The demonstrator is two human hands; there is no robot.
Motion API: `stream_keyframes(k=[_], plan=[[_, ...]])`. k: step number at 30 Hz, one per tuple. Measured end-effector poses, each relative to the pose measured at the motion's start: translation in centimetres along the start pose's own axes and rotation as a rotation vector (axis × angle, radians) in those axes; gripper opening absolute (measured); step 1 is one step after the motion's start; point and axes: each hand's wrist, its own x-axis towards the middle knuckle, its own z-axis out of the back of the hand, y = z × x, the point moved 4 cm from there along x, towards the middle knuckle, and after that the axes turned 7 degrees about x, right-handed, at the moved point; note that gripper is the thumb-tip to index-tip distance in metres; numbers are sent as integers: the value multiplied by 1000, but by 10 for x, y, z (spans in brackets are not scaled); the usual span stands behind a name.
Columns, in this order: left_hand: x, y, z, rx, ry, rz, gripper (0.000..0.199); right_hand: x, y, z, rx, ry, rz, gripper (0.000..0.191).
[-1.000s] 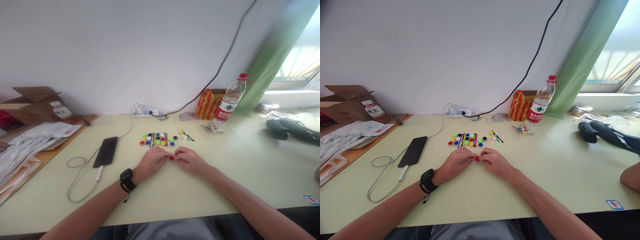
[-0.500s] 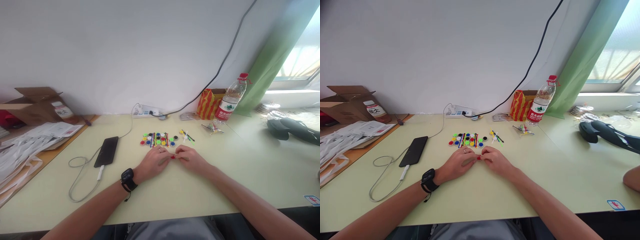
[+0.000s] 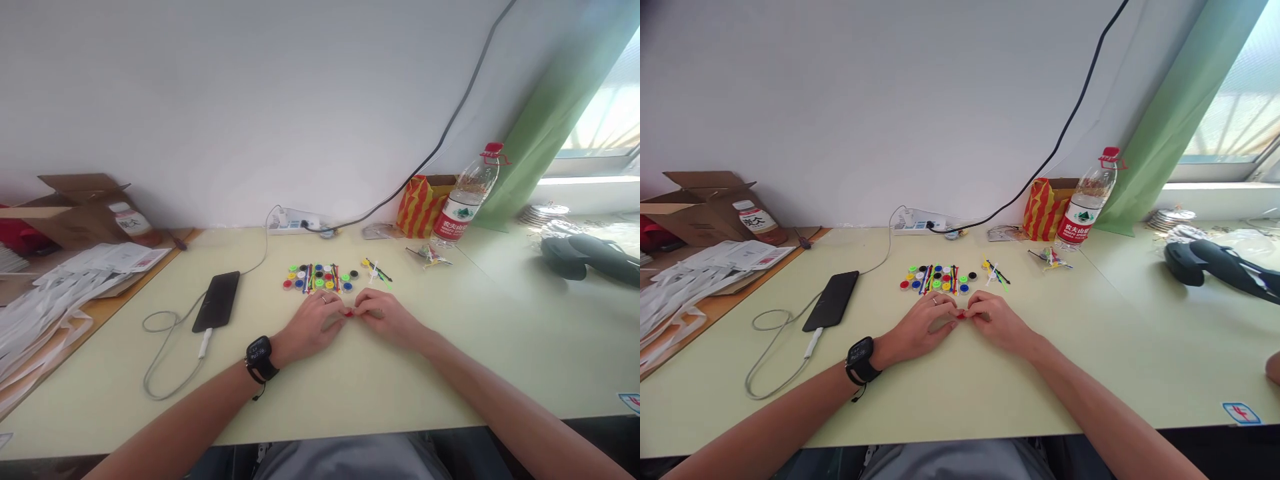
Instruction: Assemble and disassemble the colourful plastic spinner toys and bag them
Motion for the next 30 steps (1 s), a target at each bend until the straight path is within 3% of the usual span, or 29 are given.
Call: stream_keyframes(k=[9,12,18,21,23,25,27,30], plan=[[-1,0,-2,31,28,-1,17,1,2,1,-21,19,-20,21],[-3,0,-2,25,30,-5,21,-1,5,6,-75,-43,-67,17],[-4,-2,6,-49,-22,35,47,-10,5,18,-208,-188,-270,56],[-5,-1,10,-60,-72,70,50,-14,6,15,-205,-219,-366,70],[-5,1,11,-55,-125,100,48,-15,9,10,-202,-229,-414,74],[-6,3,12,-47,-164,122,46,-16,14,8,-183,-236,-447,66],[-6,3,13,-44,-184,128,42,-16,21,5,-70,-118,-463,48],[-6,3,15,-53,-213,139,36,-18,39,-2,334,331,-423,58]])
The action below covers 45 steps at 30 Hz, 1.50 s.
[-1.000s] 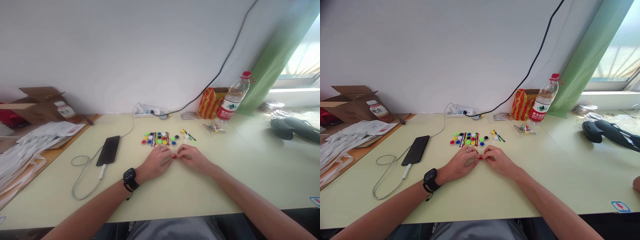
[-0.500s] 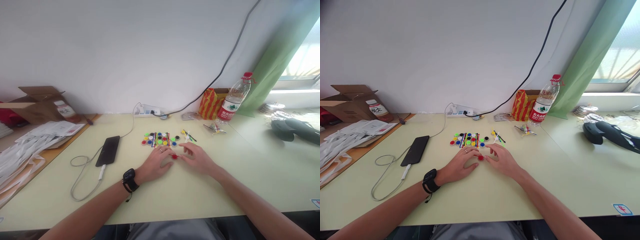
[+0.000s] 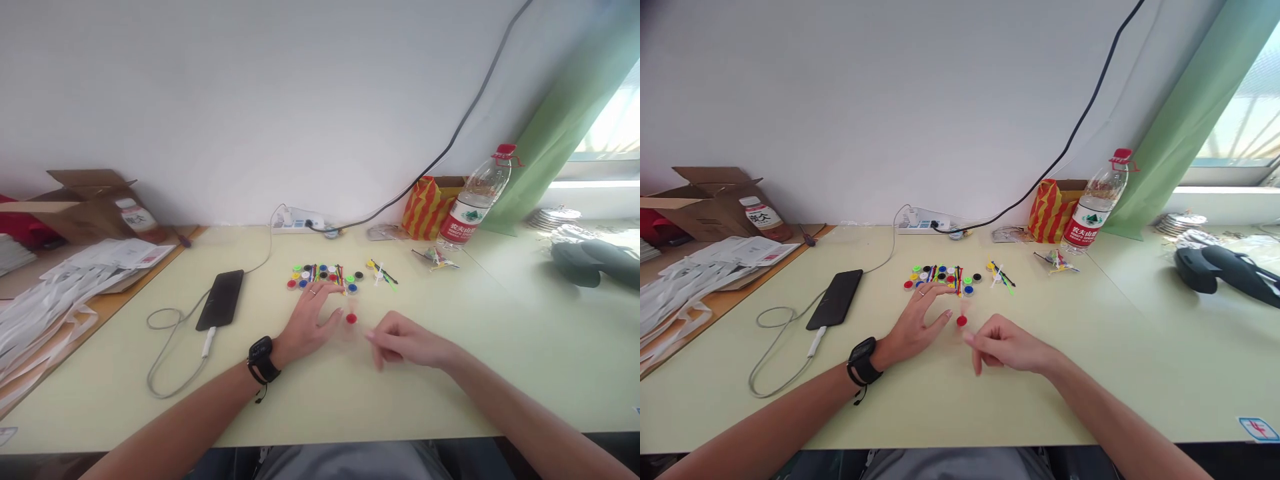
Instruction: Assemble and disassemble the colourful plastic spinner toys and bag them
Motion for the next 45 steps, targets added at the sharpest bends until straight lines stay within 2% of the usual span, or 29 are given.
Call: stream_keyframes(k=[1,2,3,6,8,10,14,20,26,30,36,41,45], plan=[[0,0,1,-6,-9,4,34,-3,5,0,88,97,30,60],[0,0,2,-13,-16,6,30,-5,10,3,149,116,61,60],[1,0,2,-22,-24,7,27,-6,12,8,181,72,86,58],[2,2,3,-53,-47,21,18,-3,8,26,128,-179,90,52],[2,5,3,-69,-69,45,24,1,1,32,45,-282,65,49],[3,7,4,-77,-92,65,37,6,-5,33,-26,-326,56,46],[3,7,7,-47,-110,20,51,10,-9,26,-105,-329,75,40],[4,0,14,99,-133,-193,43,10,-8,18,-153,-318,112,34],[6,3,12,228,-106,-286,37,11,-10,21,-159,-331,106,34],[7,6,11,259,-126,-285,37,11,-10,21,-184,-345,114,30],[11,5,10,282,-123,-191,27,13,-12,13,-226,-336,170,18],[13,11,3,325,-83,-176,33,13,-14,10,-302,-347,205,16],[12,18,-3,358,-73,-199,37,11,-6,8,-368,-324,306,17]])
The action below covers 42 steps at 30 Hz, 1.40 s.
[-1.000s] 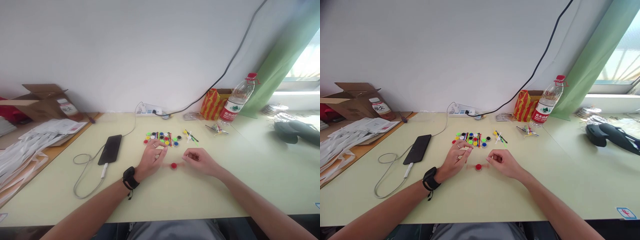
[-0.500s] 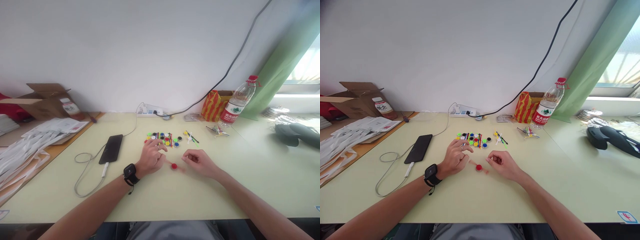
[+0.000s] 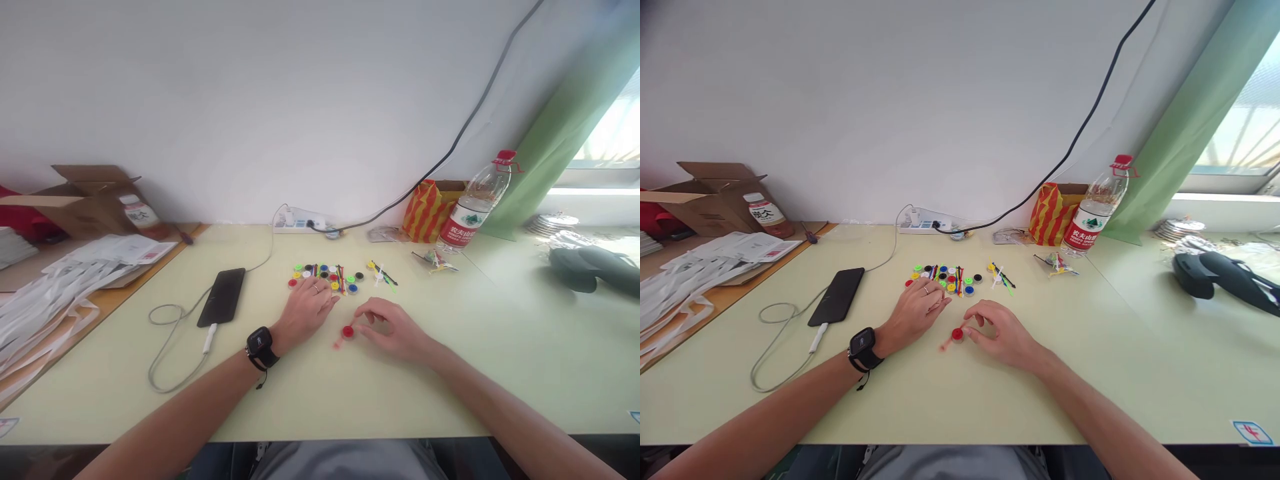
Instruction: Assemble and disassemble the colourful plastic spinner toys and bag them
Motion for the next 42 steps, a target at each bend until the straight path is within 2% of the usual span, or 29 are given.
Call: stream_keyframes(k=[4,9,13,16,19,23,25,29,34,38,42], plan=[[-2,2,-4,-6,27,-6,43,-1,13,-2,5,96,107,23],[-2,3,-3,-104,70,71,43,-4,20,-6,-13,197,113,29],[-2,1,-4,-122,127,111,37,-4,22,-7,-47,220,114,30],[-2,1,-5,-113,115,107,36,-3,19,-8,-85,190,116,25],[-3,5,-4,-146,34,137,34,-1,12,-7,-124,146,110,22],[-6,9,-2,-245,-37,204,21,2,-3,-2,-197,76,109,25],[-9,11,-1,-277,-67,225,26,5,-14,4,-268,13,97,27],[-12,14,0,-303,-117,231,37,7,-39,22,-451,-104,14,30],[-10,14,2,-424,-128,160,41,5,-64,39,-633,-113,-160,45],[-9,13,4,-481,-176,131,44,4,-71,49,-604,-141,-196,49],[-10,12,5,-458,-179,188,37,3,-76,60,-504,-228,-197,43]])
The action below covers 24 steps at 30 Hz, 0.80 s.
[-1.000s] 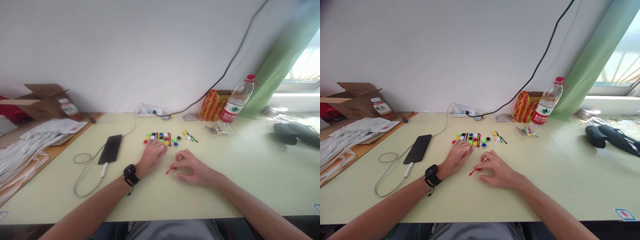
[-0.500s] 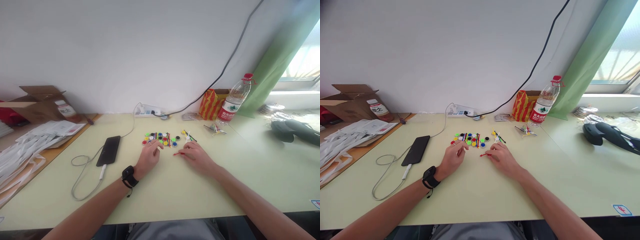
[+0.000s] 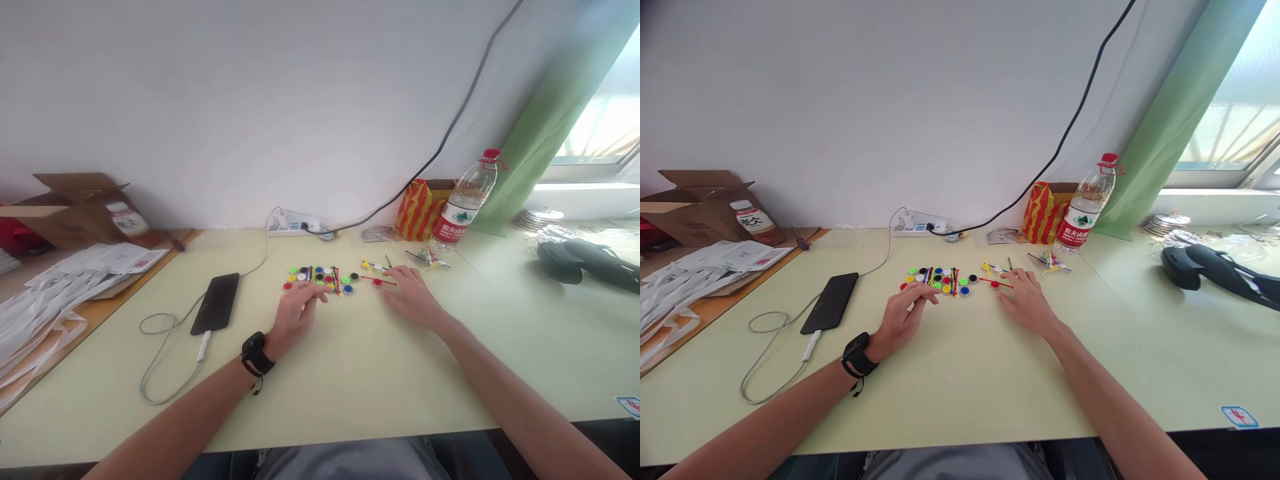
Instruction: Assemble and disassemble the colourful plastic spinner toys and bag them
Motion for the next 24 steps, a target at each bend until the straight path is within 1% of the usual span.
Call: stream_keyframes(k=[3,7,12,15,19,21,24], plan=[[-1,-1,0,1,6,46,35,2,-7,2,49,-47,-25,43],[0,-2,3,-5,-14,73,40,3,-11,-4,30,5,-19,46],[1,-2,7,-5,-36,82,41,6,-15,-10,11,82,-47,43],[1,-1,9,-13,-44,90,43,7,-17,-9,18,78,-58,44],[0,0,10,51,-56,121,39,6,-18,-6,5,70,-53,43],[0,0,8,68,-33,121,38,6,-20,-3,-13,66,-66,40],[-1,-3,3,44,63,104,36,6,-25,6,-35,49,-93,36]])
